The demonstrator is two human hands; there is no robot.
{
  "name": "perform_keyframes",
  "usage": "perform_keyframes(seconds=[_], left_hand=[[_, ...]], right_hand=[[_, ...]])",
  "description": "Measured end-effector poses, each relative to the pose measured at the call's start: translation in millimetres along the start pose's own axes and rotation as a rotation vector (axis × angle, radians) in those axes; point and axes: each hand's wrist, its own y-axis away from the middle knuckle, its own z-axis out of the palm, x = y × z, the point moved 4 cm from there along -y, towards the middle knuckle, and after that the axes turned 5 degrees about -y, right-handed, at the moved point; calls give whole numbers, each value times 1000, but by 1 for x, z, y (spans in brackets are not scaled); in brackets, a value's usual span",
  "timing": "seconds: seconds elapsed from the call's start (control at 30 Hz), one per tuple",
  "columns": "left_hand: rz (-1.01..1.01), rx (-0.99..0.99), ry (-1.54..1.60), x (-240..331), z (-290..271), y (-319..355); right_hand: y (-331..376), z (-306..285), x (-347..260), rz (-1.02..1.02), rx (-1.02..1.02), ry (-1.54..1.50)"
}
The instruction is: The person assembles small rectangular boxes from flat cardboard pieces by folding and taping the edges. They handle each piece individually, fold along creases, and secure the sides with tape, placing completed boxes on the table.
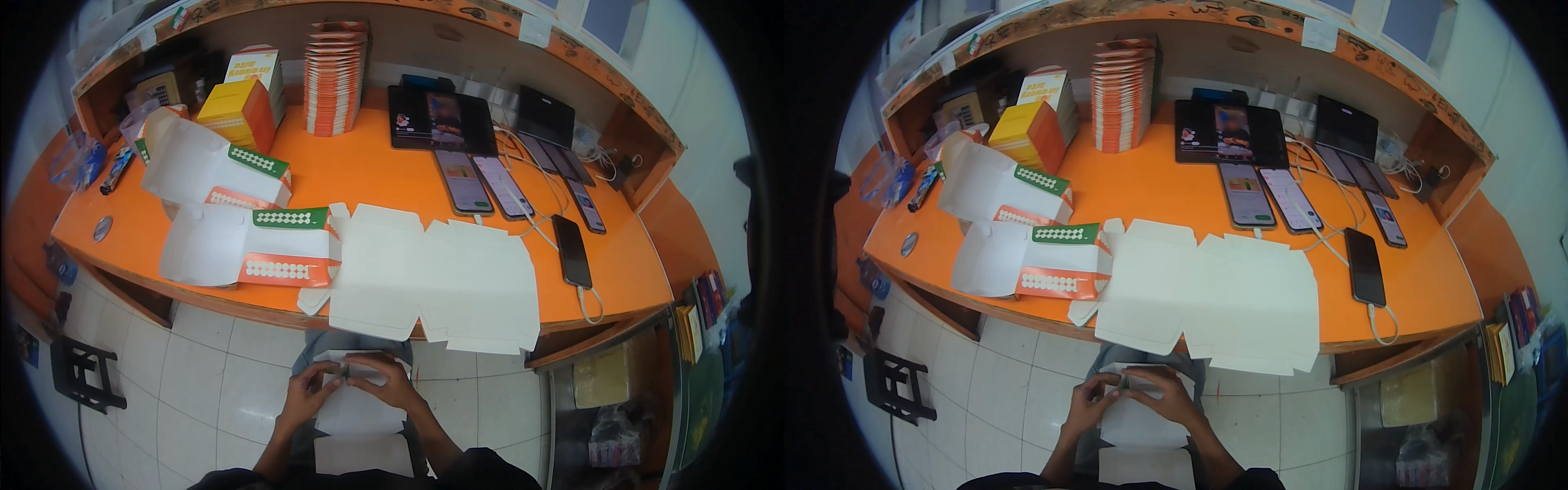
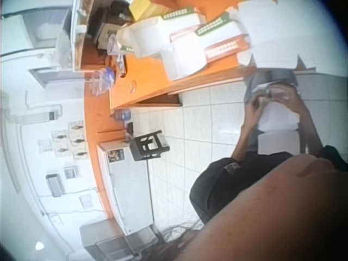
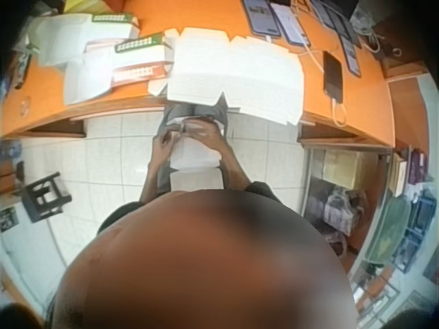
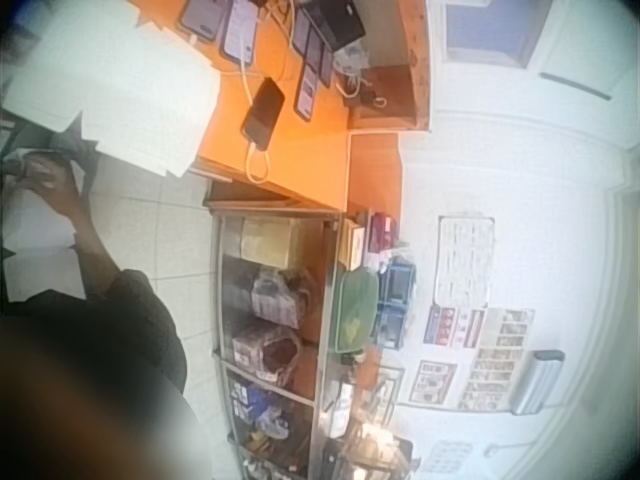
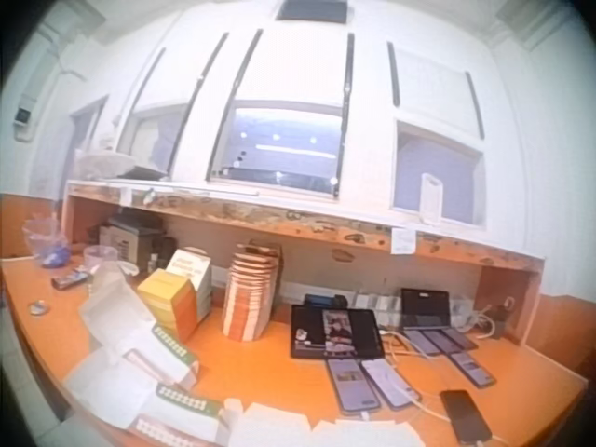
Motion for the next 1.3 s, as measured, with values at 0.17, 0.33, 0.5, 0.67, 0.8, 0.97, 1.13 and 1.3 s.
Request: perform_keyframes(seconds=[0.17, 0.33, 0.5, 0.67, 0.8, 0.97, 1.13, 1.3], left_hand=[[-53, 15, -86, -1, 3, -4], [28, 66, -59, 1, 3, -5], [22, 83, -137, 6, 1, -8], [-12, 115, -168, 7, -6, -13], [4, 148, -260, 7, -16, -24], [297, 222, -367, 26, -21, -25], [148, -64, -150, 21, 1, -9], [21, 205, 148, 6, 12, -7]], right_hand=[[2, -4, -1, 29, 142, -106], [3, -6, 5, 29, 127, -73], [5, -6, 10, 48, 130, -50], [5, -7, 4, 8, 121, 75], [8, -5, -5, -2, 127, 78], [13, -11, -10, -3, 252, 16], [14, -18, -13, -29, 355, 132], [18, -11, -13, 98, 437, 44]])
